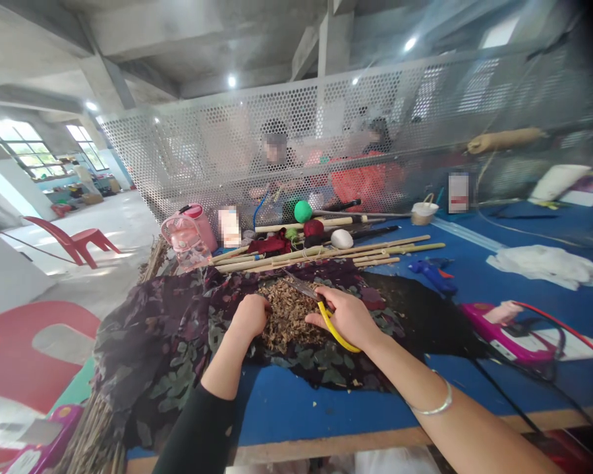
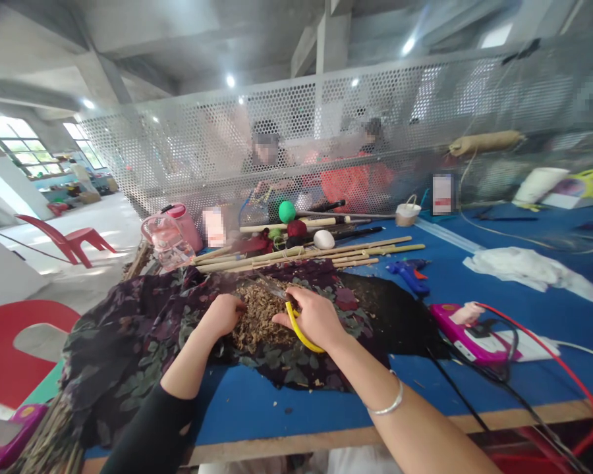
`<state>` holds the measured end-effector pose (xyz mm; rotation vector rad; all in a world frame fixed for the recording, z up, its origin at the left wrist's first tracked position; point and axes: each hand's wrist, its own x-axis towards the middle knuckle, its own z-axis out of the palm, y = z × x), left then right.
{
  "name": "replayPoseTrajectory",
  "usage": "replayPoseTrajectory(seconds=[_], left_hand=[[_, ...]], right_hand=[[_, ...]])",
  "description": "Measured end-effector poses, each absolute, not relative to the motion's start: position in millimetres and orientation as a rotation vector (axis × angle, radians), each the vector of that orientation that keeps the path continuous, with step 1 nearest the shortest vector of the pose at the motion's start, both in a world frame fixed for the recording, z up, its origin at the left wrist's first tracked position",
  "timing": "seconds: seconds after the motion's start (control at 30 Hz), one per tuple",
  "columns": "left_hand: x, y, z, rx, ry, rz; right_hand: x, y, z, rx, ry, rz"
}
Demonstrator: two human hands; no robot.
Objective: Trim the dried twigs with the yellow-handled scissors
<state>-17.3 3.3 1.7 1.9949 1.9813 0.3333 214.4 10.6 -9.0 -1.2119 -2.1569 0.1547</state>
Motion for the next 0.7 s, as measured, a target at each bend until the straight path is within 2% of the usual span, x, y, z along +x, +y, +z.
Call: replayPoseTrajectory(seconds=[0.33, 0.7], left_hand=[[-28, -2, 1, 2.058, 1.813, 0.523], [-23, -6, 3, 2.141, 1.810, 0.340]], right_hand=[[215, 11, -7, -1.222, -2.159, 0.181], [215, 12, -9, -1.228, -2.170, 0.229]])
